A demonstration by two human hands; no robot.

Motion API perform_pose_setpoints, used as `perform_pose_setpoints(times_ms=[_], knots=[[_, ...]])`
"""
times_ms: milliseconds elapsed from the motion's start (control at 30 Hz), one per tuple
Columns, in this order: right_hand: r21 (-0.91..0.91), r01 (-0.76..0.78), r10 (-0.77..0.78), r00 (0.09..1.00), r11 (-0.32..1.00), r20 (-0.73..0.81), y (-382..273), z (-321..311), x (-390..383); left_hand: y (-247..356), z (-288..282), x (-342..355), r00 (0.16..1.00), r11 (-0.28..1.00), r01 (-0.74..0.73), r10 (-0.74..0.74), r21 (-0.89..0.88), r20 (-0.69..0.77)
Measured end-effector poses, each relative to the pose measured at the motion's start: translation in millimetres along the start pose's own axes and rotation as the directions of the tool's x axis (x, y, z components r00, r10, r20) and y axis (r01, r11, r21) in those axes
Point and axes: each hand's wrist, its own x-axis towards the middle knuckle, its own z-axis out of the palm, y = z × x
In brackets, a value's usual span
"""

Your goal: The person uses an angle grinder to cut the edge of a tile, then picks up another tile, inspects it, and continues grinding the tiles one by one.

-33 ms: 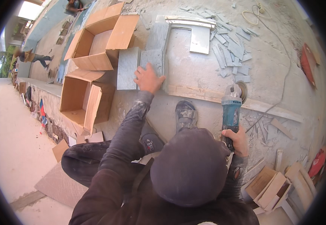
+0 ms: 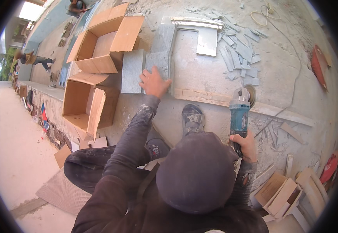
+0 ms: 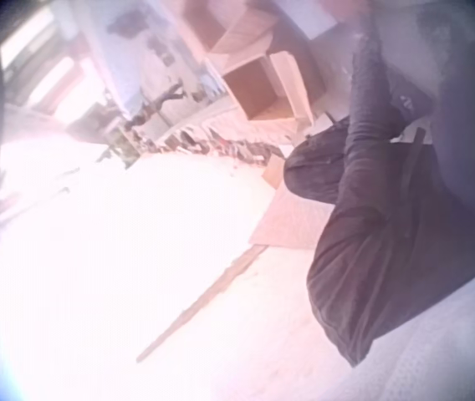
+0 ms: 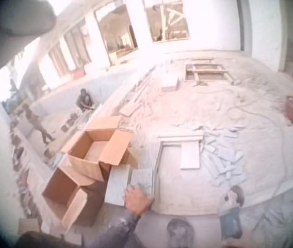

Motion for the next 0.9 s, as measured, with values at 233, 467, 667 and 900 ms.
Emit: perform_pose_setpoints(times_ms=[233, 467, 667, 900], knots=[[0.017, -0.018, 0.019, 1.000, 1.000, -0.003, 1.2, -1.5, -3.9, -1.6, -2.4, -25.5, 0.998, 0.995, 0.065, -0.065, -0.076, 0.003], [0.037, 0.027, -0.027, 0.999, 0.999, -0.018, -9.6, 0.4, -6.0, -24.3, -49.6, -3.1, 0.946, 0.796, 0.228, -0.045, -0.561, 0.321], [0.011, 0.019, -0.019, 1.000, 1.000, -0.018, -9.3, -1.6, -3.1, -21.7, -89.9, -3.8, 0.747, -0.165, 0.508, 0.573, -0.845, 0.337], [-0.024, 0.025, -0.025, 1.000, 0.999, 0.000, -13.9, -0.5, -5.3, 25.1, -101.0, -21.7, 0.653, -0.600, 0.707, 0.757, -0.375, 0.019]])
